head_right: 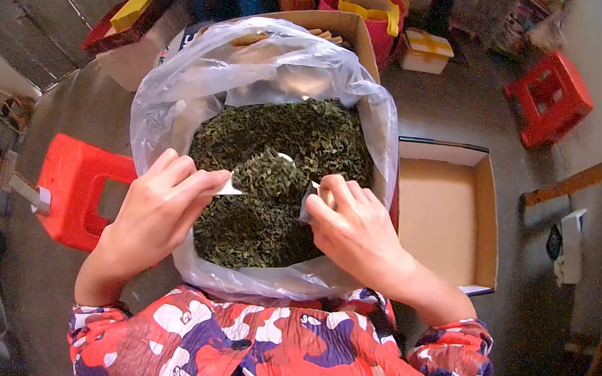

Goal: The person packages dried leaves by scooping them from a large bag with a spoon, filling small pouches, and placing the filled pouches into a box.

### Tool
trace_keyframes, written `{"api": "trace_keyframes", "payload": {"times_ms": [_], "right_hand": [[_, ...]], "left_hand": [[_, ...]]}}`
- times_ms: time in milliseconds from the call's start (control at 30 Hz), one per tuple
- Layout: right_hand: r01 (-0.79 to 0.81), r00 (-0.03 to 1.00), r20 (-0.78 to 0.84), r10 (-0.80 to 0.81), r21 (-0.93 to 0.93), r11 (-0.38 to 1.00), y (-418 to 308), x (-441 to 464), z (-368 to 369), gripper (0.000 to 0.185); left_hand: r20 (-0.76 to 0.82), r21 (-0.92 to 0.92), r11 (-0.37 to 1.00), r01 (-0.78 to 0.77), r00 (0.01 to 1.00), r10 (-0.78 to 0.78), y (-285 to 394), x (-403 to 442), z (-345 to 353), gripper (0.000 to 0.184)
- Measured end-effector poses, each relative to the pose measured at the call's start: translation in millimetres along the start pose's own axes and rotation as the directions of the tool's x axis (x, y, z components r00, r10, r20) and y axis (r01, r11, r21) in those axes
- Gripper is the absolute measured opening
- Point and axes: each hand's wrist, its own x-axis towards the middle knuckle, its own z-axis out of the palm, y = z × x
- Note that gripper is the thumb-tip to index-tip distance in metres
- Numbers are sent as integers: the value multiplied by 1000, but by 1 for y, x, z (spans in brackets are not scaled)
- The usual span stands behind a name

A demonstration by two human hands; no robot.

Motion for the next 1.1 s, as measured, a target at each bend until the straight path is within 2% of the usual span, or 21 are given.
{"api": "trace_keyframes", "payload": {"times_ms": [200,300,400,500,667,967,1100], "right_hand": [[47,999,-17,-45,120,992,-1,11,-6,29],[64,998,-5,-64,160,985,-2,14,-4,31],[97,995,3,-99,167,981,-4,16,0,32],[119,991,41,-129,183,976,-10,18,5,34],[103,994,27,-110,192,976,-13,21,7,33],[107,994,-21,-105,265,958,-13,20,5,34],[44,998,34,-56,286,957,-10,20,-1,35]], "left_hand": [[86,-94,994,-47,995,55,1,-2,6,27],[95,-54,995,-82,992,87,1,1,3,28],[176,44,983,-176,970,166,4,13,-6,28],[289,66,946,-316,914,285,9,35,-11,30],[497,215,904,-370,838,225,27,60,-44,10],[461,183,861,-474,815,351,34,71,-30,9],[500,227,867,-445,817,288,39,74,-55,9]]}}
